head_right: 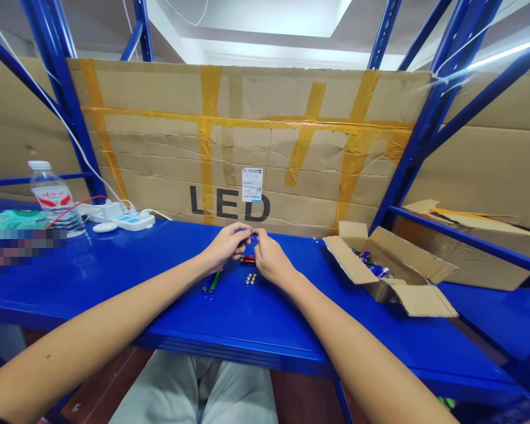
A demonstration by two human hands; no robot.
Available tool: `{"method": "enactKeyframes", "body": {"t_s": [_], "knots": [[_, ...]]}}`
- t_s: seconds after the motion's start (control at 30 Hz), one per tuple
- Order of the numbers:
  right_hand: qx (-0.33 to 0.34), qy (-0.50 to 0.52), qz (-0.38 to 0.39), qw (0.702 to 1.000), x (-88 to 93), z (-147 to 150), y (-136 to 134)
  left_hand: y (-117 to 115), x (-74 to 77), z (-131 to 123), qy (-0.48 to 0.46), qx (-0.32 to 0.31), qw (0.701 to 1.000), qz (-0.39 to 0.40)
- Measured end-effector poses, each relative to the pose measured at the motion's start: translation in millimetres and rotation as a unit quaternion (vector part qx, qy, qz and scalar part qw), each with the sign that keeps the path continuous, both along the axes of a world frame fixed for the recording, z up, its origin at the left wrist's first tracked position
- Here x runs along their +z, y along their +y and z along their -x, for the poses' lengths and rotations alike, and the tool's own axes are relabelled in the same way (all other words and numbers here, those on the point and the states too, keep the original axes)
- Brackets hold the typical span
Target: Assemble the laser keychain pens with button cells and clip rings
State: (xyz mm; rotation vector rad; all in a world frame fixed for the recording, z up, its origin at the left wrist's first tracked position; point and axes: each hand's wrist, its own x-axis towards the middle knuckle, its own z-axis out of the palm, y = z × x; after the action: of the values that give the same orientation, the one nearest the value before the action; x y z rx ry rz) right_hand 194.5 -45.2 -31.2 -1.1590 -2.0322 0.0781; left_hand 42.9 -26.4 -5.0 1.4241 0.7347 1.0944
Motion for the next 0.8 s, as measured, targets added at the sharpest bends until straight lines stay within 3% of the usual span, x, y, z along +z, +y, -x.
{"method": "enactKeyframes", "body": {"t_s": [0.27,0.57,0.8], "knots": [[-0.019,0.055,-0.030,0.998,-0.3,-6,6,-5,0.0,-5,0.072,-0.005,0.997,0.000],[0.018,0.050,0.005,0.999,2.3,0,0,0,-8.6,-7,0.059,-0.018,0.997,-0.039],[0.034,0.058,0.005,0.998,2.3,2,-1,-3,-3.5,-6,0.045,0.001,0.999,-0.014]]}}
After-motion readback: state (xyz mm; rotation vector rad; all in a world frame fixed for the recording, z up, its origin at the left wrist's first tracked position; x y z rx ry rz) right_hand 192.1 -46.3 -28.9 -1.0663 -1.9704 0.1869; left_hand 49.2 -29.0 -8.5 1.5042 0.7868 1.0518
